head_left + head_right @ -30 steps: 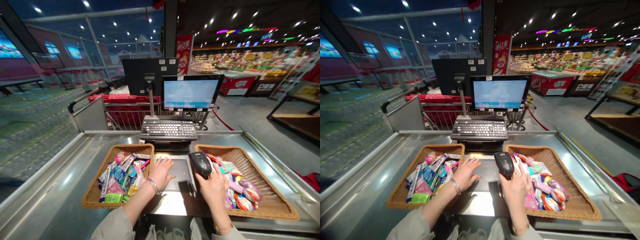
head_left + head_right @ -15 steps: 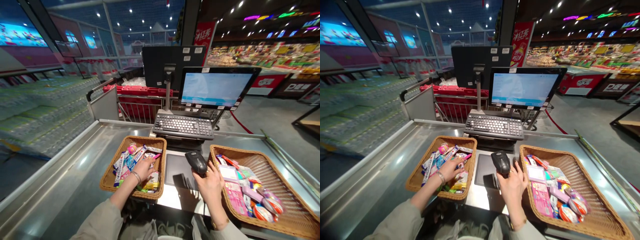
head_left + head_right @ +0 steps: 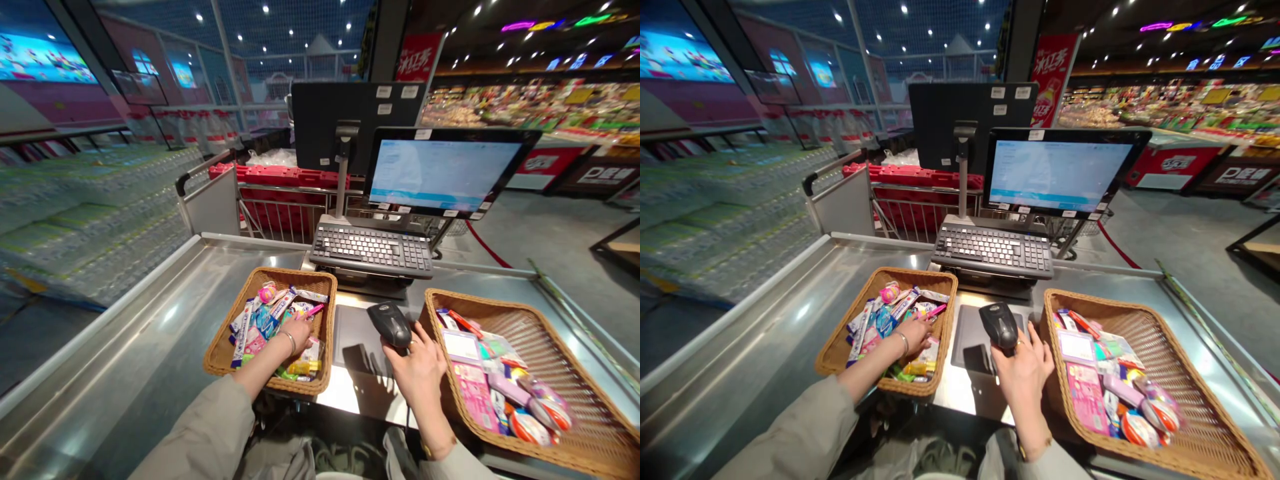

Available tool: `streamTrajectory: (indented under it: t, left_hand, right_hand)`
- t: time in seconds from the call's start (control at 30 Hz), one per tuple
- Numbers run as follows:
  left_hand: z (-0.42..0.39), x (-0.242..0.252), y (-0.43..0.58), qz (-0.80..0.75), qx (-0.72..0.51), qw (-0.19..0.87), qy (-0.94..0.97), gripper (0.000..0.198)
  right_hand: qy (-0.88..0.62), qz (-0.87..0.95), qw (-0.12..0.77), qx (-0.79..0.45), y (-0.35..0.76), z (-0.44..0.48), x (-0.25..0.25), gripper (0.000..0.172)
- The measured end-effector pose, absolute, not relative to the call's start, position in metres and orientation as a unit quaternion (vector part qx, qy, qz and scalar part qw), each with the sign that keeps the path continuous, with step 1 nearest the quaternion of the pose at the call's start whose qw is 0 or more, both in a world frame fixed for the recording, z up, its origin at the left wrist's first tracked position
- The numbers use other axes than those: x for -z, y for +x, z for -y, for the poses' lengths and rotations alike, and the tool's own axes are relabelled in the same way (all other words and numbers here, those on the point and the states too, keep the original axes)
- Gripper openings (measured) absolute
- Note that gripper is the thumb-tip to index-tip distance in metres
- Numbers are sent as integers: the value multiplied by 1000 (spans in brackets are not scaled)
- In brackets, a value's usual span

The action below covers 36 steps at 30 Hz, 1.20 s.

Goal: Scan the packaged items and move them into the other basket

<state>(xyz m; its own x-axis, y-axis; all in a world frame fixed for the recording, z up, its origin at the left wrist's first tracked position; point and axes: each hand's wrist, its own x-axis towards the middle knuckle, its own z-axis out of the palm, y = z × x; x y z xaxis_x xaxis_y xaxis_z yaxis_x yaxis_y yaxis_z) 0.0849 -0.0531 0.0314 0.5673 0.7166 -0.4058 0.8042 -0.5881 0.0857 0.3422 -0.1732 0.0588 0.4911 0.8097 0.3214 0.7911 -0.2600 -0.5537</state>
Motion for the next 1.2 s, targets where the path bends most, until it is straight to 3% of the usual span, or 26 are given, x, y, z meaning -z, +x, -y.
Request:
streamTrajectory:
  t: [0.2, 0.43, 0.87, 1.1, 1.2]
  left_hand:
    - [56, -22, 98, -426, 201, 122, 874, 18]
    - [60, -26, 104, -463, 214, 127, 851, 36]
    - [50, -45, 82, -612, 64, 172, 769, 32]
    - [39, -44, 49, -654, -13, 146, 742, 51]
    - [36, -39, 40, -655, -10, 141, 742, 49]
  right_hand:
    - [-796, 499, 342, 1, 345, 175, -61, 47]
    - [-792, 507, 341, 0, 347, 174, -63, 43]
    - [-784, 509, 355, 13, 346, 172, -57, 45]
    - [-781, 515, 354, 15, 344, 173, -58, 42]
    - [-783, 514, 351, 3, 344, 173, -58, 43]
